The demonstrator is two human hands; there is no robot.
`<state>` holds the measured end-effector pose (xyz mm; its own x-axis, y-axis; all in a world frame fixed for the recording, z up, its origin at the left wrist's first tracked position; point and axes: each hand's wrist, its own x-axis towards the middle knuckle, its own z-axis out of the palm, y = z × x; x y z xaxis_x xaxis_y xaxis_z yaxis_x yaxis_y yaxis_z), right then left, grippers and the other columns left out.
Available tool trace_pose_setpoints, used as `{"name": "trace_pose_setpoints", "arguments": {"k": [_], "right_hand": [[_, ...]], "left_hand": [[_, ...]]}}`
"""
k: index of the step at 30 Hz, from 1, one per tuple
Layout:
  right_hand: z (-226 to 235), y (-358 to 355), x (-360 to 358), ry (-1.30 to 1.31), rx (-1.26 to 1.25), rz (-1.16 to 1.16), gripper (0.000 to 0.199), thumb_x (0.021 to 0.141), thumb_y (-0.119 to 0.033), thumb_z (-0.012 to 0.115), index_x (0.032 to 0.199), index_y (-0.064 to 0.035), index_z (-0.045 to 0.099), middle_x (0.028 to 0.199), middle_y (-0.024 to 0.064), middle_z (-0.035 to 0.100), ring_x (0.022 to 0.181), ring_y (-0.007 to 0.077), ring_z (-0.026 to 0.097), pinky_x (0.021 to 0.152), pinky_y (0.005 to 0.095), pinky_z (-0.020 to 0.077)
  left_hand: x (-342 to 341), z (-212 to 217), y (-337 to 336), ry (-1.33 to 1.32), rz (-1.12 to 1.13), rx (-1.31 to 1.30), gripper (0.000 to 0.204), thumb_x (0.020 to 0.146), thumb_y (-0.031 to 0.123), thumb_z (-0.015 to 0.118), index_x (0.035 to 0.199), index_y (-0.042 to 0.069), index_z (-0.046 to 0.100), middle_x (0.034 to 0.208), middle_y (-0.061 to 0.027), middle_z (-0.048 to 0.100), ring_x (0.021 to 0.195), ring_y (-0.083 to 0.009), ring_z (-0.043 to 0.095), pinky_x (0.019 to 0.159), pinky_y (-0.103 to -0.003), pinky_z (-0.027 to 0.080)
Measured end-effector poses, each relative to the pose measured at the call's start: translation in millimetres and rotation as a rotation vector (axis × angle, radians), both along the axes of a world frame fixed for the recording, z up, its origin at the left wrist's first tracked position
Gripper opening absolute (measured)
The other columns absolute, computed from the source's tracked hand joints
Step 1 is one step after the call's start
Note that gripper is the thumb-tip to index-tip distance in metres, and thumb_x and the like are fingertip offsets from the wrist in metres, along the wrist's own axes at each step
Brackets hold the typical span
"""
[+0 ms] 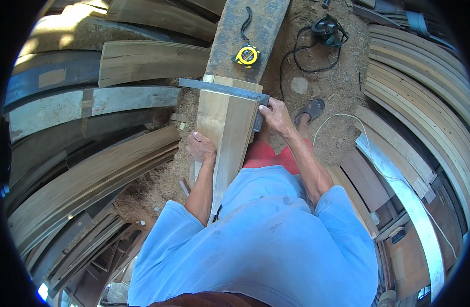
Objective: The person measures a wooden board with a tape measure, marks it, and then cuts the board using a circular saw while another board is placed over it as a guide. The person then uses a chisel and hammer to remove a small piece of wood.
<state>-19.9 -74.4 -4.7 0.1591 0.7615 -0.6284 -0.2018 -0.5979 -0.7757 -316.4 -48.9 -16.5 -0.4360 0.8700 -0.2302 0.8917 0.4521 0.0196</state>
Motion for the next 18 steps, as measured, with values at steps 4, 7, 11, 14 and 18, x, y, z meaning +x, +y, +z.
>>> {"name": "trace_pose_setpoints", "arguments": {"k": [4, 7, 11, 14, 18], "right_hand": [[5, 3, -1, 0.041, -0.027, 0.0, 0.03, 0.098, -0.003, 0.058, 0.125, 0.0042, 0.068, 0.113, 0.0064, 0.073, 0.106, 0.0139, 0.064, 0.096, 0.0329, 0.0505], [0, 2, 0, 0.075, -0.015, -0.014, 0.029, 0.099, -0.002, 0.058, 0.126, 0.0036, 0.068, 0.113, 0.0058, 0.072, 0.104, 0.0133, 0.064, 0.095, 0.0327, 0.0512], [-2, 0, 0, 0.129, -0.057, -0.047, 0.028, 0.1, -0.004, 0.059, 0.125, 0.0025, 0.068, 0.11, 0.0035, 0.071, 0.098, 0.0116, 0.063, 0.089, 0.0311, 0.0522], [-5, 0, 2, 0.058, -0.056, 0.001, 0.027, 0.1, -0.005, 0.059, 0.125, 0.0021, 0.068, 0.107, 0.0021, 0.071, 0.094, 0.0106, 0.062, 0.085, 0.0301, 0.0521], [-6, 0, 2, 0.08, -0.08, -0.003, 0.026, 0.1, -0.006, 0.06, 0.124, 0.0012, 0.068, 0.103, 0.0009, 0.07, 0.088, 0.0088, 0.061, 0.078, 0.0284, 0.0512]], "left_hand": [[-1, -1, 0, -0.013, 0.001, 0.002, 0.042, 0.103, 0.044, 0.041, 0.122, 0.015, 0.066, 0.123, -0.0118, 0.068, 0.112, -0.0391, 0.058, 0.092, -0.06, 0.042], [-6, -7, -2, -0.022, -0.03, 0.04, 0.042, 0.102, 0.044, 0.042, 0.122, 0.015, 0.065, 0.121, -0.0121, 0.068, 0.112, -0.0384, 0.057, 0.091, -0.061, 0.04], [-1, -2, -1, -0.035, -0.03, 0.055, 0.041, 0.102, 0.044, 0.042, 0.121, 0.015, 0.063, 0.118, -0.0123, 0.067, 0.112, -0.0384, 0.057, 0.09, -0.061, 0.04], [3, 4, 2, -0.03, -0.015, 0.03, 0.04, 0.102, 0.044, 0.043, 0.12, 0.014, 0.062, 0.118, -0.0121, 0.066, 0.112, -0.0387, 0.056, 0.09, -0.061, 0.04], [2, 6, 1, -0.029, -0.013, 0.021, 0.039, 0.102, 0.044, 0.044, 0.118, 0.012, 0.062, 0.119, -0.0125, 0.066, 0.114, -0.0385, 0.056, 0.09, -0.06, 0.041]]}}
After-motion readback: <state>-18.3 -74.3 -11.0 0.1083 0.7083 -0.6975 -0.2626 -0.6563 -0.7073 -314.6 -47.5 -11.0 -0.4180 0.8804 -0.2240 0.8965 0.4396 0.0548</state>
